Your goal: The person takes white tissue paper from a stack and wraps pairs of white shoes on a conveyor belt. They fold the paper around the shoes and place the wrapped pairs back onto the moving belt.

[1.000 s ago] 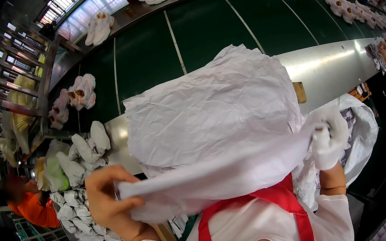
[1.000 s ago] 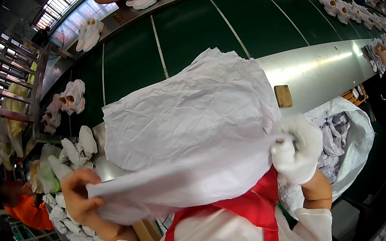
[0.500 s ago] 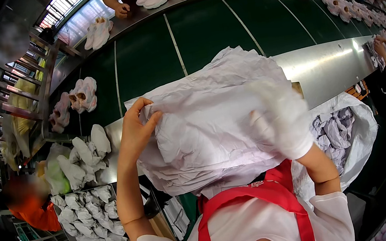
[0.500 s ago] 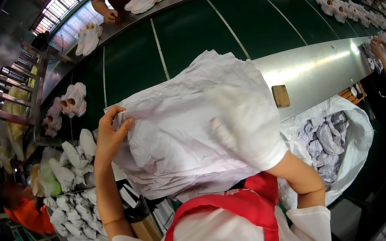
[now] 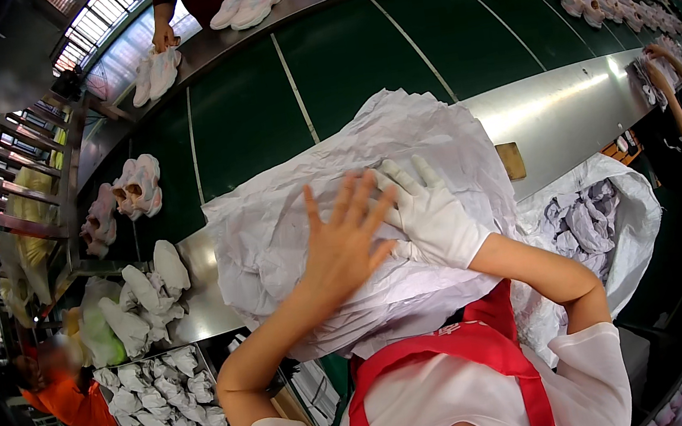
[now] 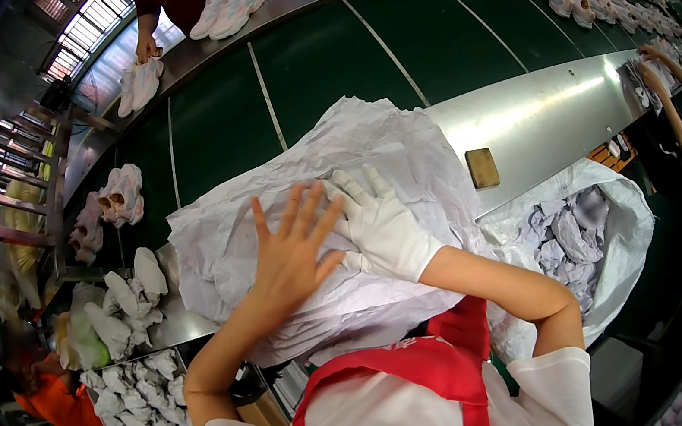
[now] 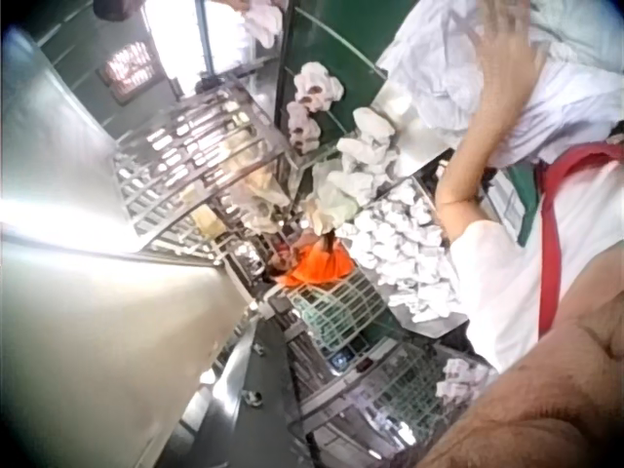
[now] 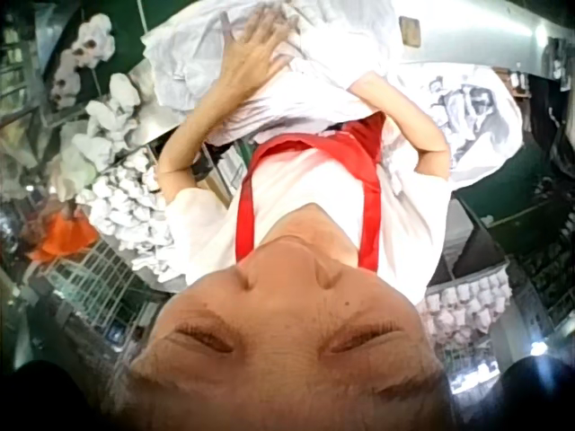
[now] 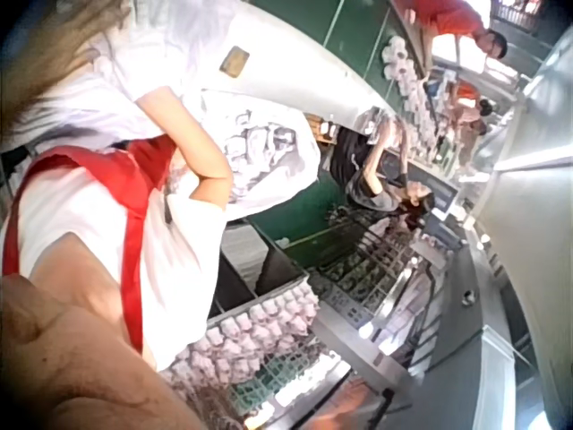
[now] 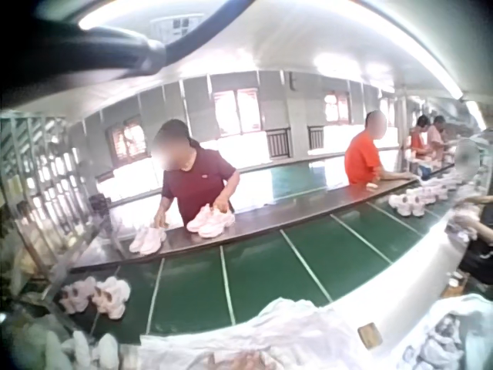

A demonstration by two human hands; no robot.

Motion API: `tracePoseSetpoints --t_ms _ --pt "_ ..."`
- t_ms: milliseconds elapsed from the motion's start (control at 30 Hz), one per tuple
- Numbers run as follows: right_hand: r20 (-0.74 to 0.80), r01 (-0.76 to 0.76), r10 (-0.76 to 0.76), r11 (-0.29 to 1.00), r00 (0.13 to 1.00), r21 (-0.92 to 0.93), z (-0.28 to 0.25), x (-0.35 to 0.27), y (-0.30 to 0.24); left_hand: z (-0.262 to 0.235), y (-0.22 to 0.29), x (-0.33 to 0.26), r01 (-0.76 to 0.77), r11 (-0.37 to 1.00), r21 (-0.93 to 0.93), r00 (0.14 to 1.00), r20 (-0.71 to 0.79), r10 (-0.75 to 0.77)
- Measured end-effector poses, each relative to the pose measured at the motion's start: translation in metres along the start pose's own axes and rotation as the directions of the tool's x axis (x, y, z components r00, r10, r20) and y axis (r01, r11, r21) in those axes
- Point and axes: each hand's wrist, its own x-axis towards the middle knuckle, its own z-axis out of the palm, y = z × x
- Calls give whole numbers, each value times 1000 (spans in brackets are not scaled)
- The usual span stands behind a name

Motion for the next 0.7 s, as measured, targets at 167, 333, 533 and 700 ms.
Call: tracePoseSetpoints --t_ms 167,333,533,700 --pt "-37 -99 100 995 994 14 -6 -18 32 21 -41 -21 558 813 170 824 6 -567" --pt "-107 -128 132 991 985 43 -6 -17 49 29 -48 -25 762 646 34 646 27 -763" --pt "-321 -149 229 956 919 254 20 -17 63 57 -75 -48 605 768 -210 775 -64 -629" --pt "-401 -160 307 919 863 361 22 -25 68 -12 -13 9 434 810 393 900 -144 -412"
